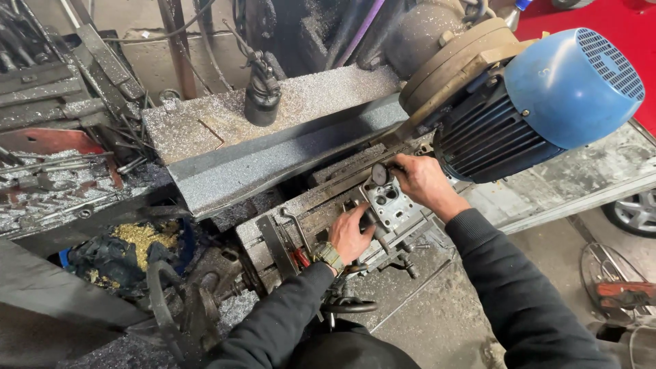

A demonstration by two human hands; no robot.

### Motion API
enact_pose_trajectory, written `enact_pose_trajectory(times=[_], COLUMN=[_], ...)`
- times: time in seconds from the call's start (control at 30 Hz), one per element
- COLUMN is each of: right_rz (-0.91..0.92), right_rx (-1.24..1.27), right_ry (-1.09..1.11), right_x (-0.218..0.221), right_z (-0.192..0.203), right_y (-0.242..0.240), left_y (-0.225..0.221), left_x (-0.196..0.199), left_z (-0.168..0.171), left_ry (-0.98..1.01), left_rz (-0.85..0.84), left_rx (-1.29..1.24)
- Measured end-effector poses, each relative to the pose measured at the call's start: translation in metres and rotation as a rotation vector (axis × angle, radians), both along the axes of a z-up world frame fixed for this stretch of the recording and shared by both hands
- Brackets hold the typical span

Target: The person measures and adjusts a cylinder head using a milling machine and hand tools.

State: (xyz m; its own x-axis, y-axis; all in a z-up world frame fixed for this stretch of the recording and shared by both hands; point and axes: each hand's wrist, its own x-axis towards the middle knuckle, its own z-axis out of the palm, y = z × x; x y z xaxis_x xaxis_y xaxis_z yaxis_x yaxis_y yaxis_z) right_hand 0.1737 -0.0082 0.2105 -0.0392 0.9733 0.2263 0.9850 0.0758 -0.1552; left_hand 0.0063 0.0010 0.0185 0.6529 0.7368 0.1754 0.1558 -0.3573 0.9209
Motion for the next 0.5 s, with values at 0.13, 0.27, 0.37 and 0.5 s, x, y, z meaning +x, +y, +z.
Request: enact_pose_trajectory(times=[0.13, 0.27, 0.37, 0.5], right_rz=[-0.014, -0.047, -0.067, -0.059], right_rx=[-0.004, -0.015, -0.019, -0.014], right_ry=[0.015, -0.002, -0.017, -0.011], right_x=[-0.007, -0.007, -0.005, -0.003], right_z=[0.006, 0.004, 0.004, 0.003], right_y=[0.003, 0.005, 0.005, 0.005], left_y=[0.0, -0.001, 0.003, 0.019], left_x=[-0.001, -0.003, 0.008, 0.01], left_z=[0.002, 0.002, -0.003, 0.019], left_ry=[-0.027, -0.086, -0.04, 0.048], left_rz=[0.014, 0.041, 0.065, 0.029], left_rx=[0.022, 0.085, 0.123, 0.255])
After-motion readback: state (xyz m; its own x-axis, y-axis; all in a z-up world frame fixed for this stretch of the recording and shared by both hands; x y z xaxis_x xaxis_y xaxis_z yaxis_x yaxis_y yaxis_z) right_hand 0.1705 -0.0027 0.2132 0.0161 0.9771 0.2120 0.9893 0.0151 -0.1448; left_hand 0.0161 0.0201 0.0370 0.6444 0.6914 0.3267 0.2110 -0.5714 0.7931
